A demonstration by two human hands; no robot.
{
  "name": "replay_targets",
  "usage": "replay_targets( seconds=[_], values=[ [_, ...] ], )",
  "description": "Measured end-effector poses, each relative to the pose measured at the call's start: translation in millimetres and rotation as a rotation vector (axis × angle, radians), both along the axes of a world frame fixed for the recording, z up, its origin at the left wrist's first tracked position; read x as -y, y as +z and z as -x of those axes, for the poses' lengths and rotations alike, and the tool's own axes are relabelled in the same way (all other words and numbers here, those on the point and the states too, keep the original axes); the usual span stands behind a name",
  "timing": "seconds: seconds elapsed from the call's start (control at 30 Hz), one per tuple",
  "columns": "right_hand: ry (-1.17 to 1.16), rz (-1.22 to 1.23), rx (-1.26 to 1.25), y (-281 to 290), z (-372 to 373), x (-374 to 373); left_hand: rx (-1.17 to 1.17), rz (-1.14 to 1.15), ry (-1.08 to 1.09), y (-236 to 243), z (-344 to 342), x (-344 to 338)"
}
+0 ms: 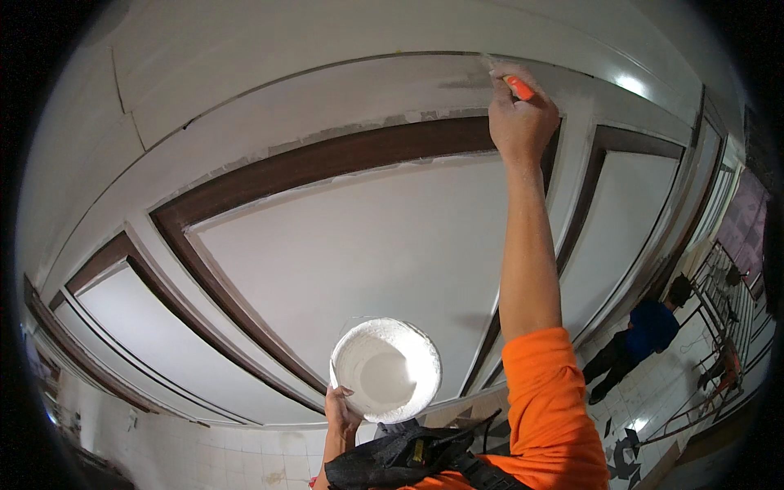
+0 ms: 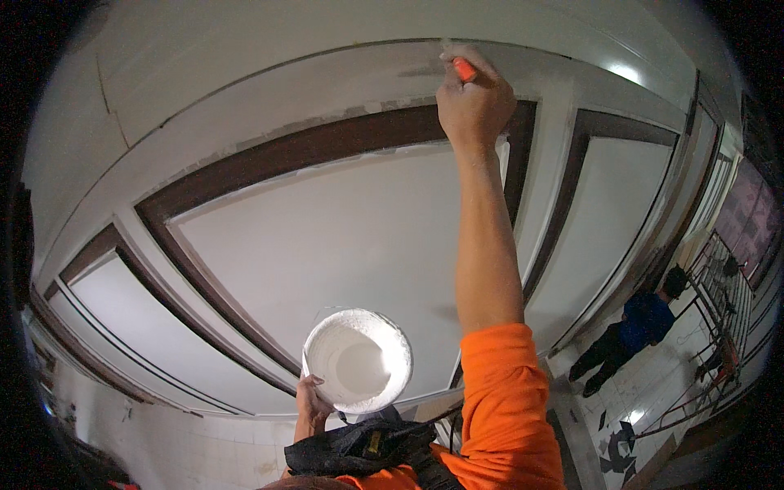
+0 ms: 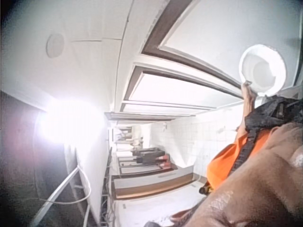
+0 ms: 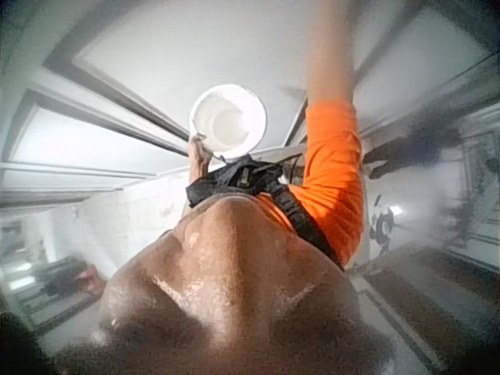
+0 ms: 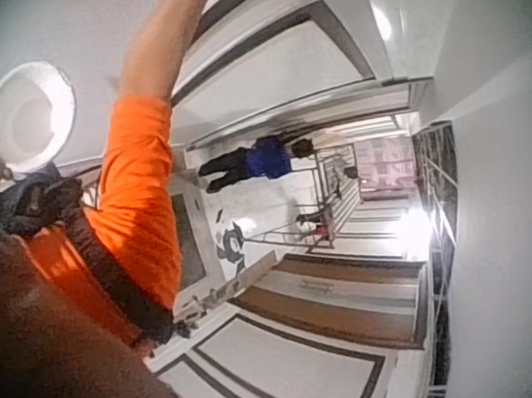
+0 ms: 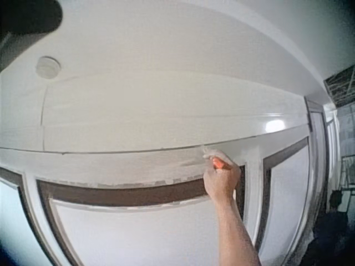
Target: The person stands on a ladder and uses a paint brush to apply white paint from a bucket onto the ceiling trim and panels.
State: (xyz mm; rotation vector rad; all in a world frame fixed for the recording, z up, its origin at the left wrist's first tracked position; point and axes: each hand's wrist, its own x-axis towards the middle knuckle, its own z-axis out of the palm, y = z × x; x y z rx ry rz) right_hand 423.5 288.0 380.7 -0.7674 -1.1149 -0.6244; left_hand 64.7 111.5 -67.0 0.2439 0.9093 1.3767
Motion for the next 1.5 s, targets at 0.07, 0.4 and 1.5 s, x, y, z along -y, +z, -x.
replay_targets(
  seconds=[0.07,0.4,1.5],
  values=[
    [-0.236,-0.086,0.098,-1,2,3,0.011,0.016,-0.019,0,-1,-3],
    [0.066,-0.119,0.445,-23,89,-3,-0.036,-0.058,-0.010,15,-8,3],
    [0.467,-0.121,0.306,-19,92,7,0.063,-0.035,-0.040,-11,2,0]
  ],
)
